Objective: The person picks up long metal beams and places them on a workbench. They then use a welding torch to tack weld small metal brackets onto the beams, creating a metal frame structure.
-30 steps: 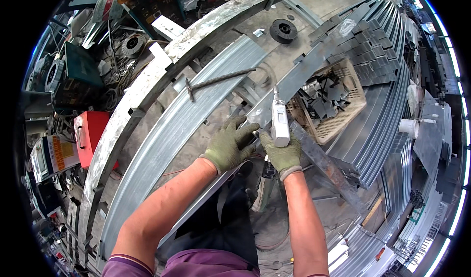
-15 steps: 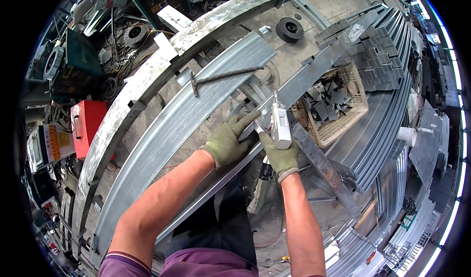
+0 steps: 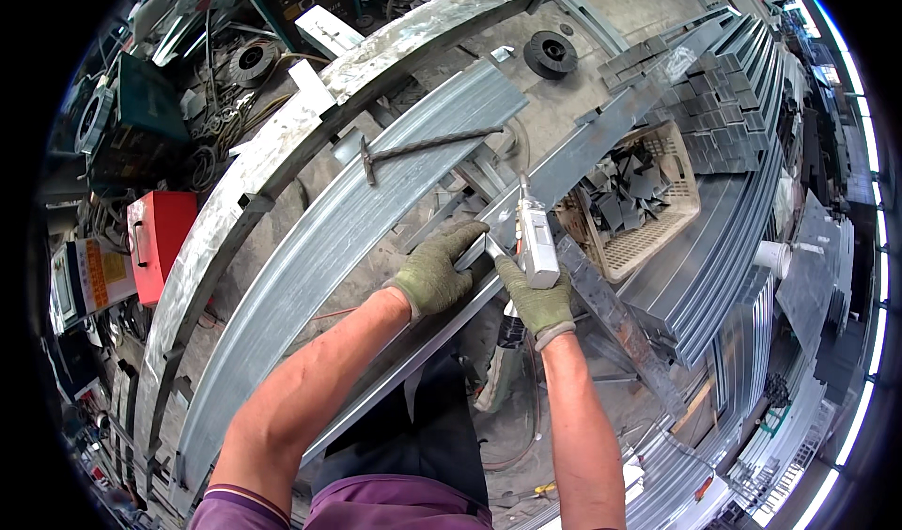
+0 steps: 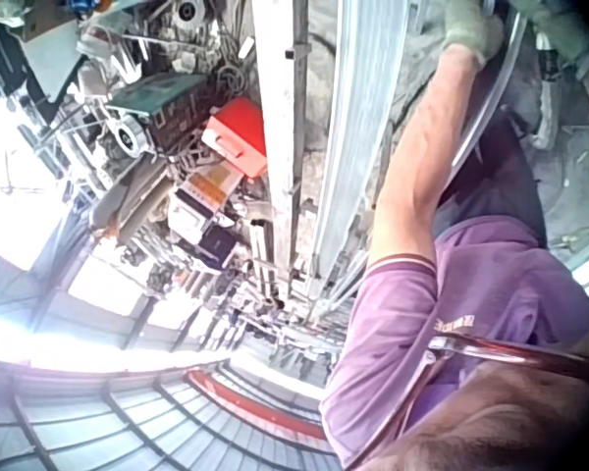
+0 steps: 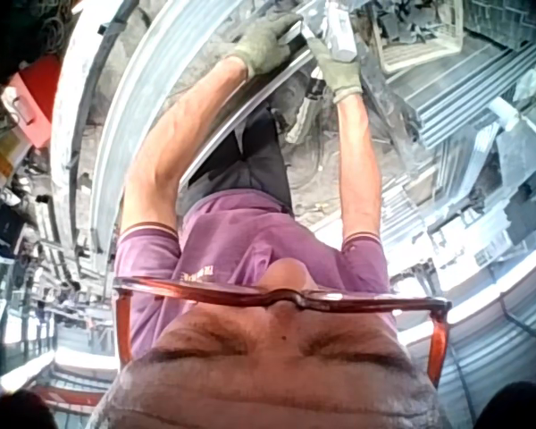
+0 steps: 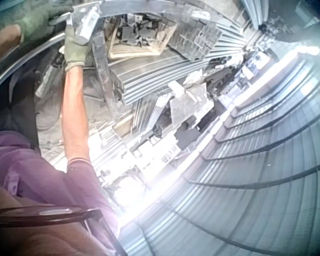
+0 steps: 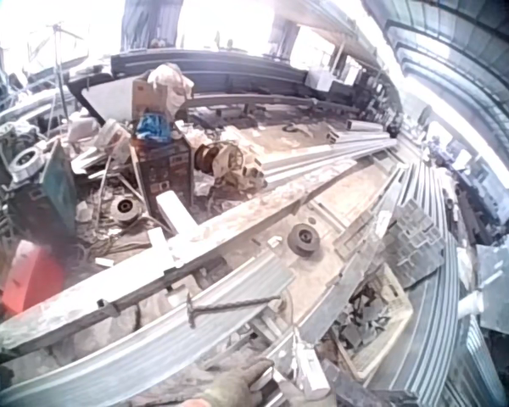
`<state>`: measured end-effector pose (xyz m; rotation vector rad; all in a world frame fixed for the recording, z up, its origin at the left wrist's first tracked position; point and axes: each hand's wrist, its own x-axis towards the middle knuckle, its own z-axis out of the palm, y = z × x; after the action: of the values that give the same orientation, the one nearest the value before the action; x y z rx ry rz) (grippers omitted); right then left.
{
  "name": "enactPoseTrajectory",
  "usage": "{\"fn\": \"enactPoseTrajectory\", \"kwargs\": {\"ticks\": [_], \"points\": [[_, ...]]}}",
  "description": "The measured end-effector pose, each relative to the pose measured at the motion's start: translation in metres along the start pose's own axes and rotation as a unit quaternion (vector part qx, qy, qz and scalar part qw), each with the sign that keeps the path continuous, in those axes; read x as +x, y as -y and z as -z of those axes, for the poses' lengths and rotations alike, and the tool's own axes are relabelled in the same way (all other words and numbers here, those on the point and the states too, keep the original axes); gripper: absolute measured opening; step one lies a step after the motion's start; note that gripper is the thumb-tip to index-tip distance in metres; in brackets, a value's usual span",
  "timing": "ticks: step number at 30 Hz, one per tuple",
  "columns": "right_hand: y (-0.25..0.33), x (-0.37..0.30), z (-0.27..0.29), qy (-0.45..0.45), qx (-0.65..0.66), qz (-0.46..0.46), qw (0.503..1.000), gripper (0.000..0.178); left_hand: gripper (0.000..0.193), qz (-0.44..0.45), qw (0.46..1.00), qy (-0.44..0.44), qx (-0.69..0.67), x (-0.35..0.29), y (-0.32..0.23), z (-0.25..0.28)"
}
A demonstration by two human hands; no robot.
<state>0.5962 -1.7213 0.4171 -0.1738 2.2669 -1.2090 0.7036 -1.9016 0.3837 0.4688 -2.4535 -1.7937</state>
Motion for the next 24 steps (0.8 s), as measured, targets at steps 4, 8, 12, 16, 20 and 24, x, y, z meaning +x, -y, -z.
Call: {"fn": "enactPoseTrajectory", "kwargs": {"ticks": [4, 8, 12, 16, 20, 24], "points": [[0.010, 0.000, 0.004, 0.016, -0.018, -0.045, 0.999, 0.032, 0.057, 0.009, 1.000, -0.001, -0.001, 0.002, -0.001, 0.001], [0.022, -0.004, 0.003, 0.016, -0.015, -0.036, 0.999, 0.030, 0.055, 0.011, 1.000, -0.004, 0.013, 0.004, -0.004, 0.001], [0.033, -0.008, 0.001, -0.005, -0.023, -0.018, 1.000, 0.031, 0.055, 0.010, 1.000, 0.006, -0.016, 0.009, -0.006, 0.003], [0.029, -0.006, 0.001, 0.002, -0.020, -0.005, 1.000, 0.032, 0.052, -0.021, 0.999, 0.008, -0.042, 0.014, 0.005, 0.001], [0.027, 0.000, 0.003, 0.028, -0.027, 0.008, 0.999, 0.034, 0.048, -0.027, 0.999, 0.007, -0.028, 0.017, 0.006, 0.000], [0.021, 0.005, 0.006, 0.065, -0.048, -0.015, 0.997, 0.038, 0.049, -0.028, 1.000, -0.001, -0.005, 0.015, 0.006, 0.000]]}}
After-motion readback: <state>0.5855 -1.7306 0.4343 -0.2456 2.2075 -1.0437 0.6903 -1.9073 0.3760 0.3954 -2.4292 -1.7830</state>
